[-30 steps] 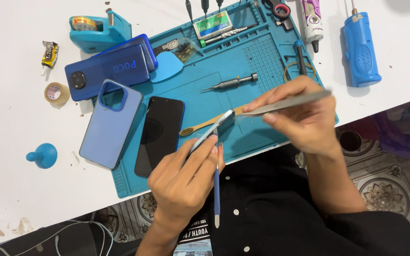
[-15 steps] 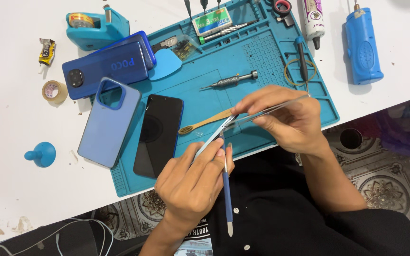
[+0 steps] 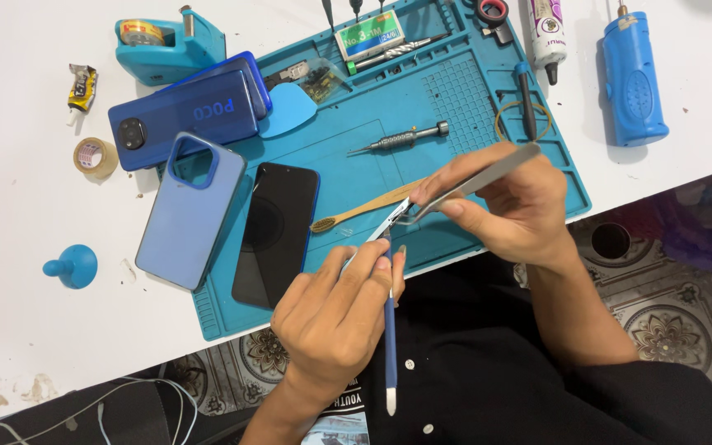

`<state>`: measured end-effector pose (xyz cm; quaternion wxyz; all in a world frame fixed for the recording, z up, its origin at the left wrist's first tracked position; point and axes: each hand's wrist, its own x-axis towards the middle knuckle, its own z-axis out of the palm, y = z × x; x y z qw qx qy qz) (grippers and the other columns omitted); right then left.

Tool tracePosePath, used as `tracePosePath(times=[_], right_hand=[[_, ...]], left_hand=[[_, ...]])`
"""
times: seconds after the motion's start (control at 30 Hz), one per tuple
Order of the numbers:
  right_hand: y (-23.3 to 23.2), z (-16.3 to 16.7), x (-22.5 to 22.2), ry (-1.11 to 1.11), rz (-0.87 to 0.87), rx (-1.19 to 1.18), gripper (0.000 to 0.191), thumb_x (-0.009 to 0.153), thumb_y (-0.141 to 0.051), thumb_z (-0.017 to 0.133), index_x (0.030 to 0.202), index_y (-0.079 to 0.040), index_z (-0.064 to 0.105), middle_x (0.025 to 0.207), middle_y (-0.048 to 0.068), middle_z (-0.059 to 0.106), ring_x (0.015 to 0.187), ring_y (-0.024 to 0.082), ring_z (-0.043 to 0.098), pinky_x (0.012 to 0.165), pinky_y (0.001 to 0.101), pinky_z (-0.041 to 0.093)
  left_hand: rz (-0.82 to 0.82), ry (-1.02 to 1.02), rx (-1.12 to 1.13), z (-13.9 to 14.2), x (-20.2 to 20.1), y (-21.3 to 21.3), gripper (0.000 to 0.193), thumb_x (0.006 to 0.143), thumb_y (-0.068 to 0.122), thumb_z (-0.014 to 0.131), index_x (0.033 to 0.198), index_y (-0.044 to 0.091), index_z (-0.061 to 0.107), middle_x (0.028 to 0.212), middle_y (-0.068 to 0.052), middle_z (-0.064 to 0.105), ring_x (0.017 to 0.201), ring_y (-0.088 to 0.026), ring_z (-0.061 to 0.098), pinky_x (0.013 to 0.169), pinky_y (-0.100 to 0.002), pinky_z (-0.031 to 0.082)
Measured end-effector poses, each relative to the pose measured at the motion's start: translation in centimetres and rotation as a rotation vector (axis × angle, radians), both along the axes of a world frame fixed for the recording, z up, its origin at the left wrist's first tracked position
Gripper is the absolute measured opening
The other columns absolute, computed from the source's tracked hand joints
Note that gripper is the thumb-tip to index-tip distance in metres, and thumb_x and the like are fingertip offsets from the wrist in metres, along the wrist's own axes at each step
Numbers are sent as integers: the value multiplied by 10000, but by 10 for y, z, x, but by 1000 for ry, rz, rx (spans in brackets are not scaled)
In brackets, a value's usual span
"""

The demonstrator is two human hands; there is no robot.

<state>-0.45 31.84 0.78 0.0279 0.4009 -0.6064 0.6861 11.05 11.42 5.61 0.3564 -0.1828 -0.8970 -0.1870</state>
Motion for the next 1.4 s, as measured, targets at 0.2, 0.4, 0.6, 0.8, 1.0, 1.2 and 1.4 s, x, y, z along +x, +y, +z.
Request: tracePosePath(times=[0.2, 0.4, 0.6, 0.8, 1.0, 1.2, 1.4], right_hand=[[-5, -2, 0, -30, 47, -30, 158, 966, 25, 711, 1075, 26, 596, 1070, 251, 730, 1010, 296, 756, 881, 377, 645], [-13, -9, 3, -43, -20, -114, 181, 996, 11, 712, 1121, 32, 582, 990, 178, 716, 999, 267, 775, 868, 365, 681], [-15, -15, 2, -79, -44, -157, 215, 938, -39, 785, 1077, 41, 640, 959, 177, 730, 882, 244, 782, 773, 336, 684], [-16, -20, 4, -150, -47, -205, 140, 977, -34, 758, 1048, 27, 654, 910, 192, 735, 883, 246, 768, 784, 340, 665], [-17, -19, 5, -171, -57, -183, 110, 996, -26, 729, 1041, 21, 640, 953, 183, 730, 894, 241, 773, 797, 343, 676], [-18, -19, 5, -167, -79, -156, 96, 1001, -24, 719, 1034, 19, 640, 937, 171, 732, 877, 231, 774, 773, 322, 670], [-18, -21, 4, -182, -86, -171, 91, 1017, -34, 717, 1036, 12, 641, 945, 164, 730, 879, 221, 770, 790, 325, 667]], left_hand=[[-10, 10, 7, -2, -2, -4, 210, 883, 163, 886, 930, 35, 727, 986, -68, 761, 852, -204, 745, 551, -280, 398], [-24, 13, -7, -6, -1, -6, 304, 847, 323, 851, 1025, 84, 785, 1018, -52, 777, 872, -220, 749, 544, -268, 384], [-22, 6, -10, -8, -1, -4, 324, 855, 354, 848, 1035, 91, 791, 1006, -33, 779, 842, -205, 732, 532, -276, 363], [-15, 1, 20, -8, -1, -1, 319, 854, 336, 863, 1036, 84, 790, 995, -32, 779, 830, -191, 728, 541, -277, 368], [-22, -11, 33, -5, 1, -1, 310, 860, 308, 871, 1037, 68, 786, 998, -39, 781, 821, -194, 725, 561, -272, 392], [-34, -29, 44, -3, 1, -1, 315, 845, 309, 878, 1020, 64, 784, 989, -44, 782, 809, -190, 727, 548, -273, 383], [-32, -33, 49, -2, 1, -1, 294, 852, 273, 874, 1030, 59, 782, 996, -50, 782, 823, -197, 729, 565, -280, 391]])
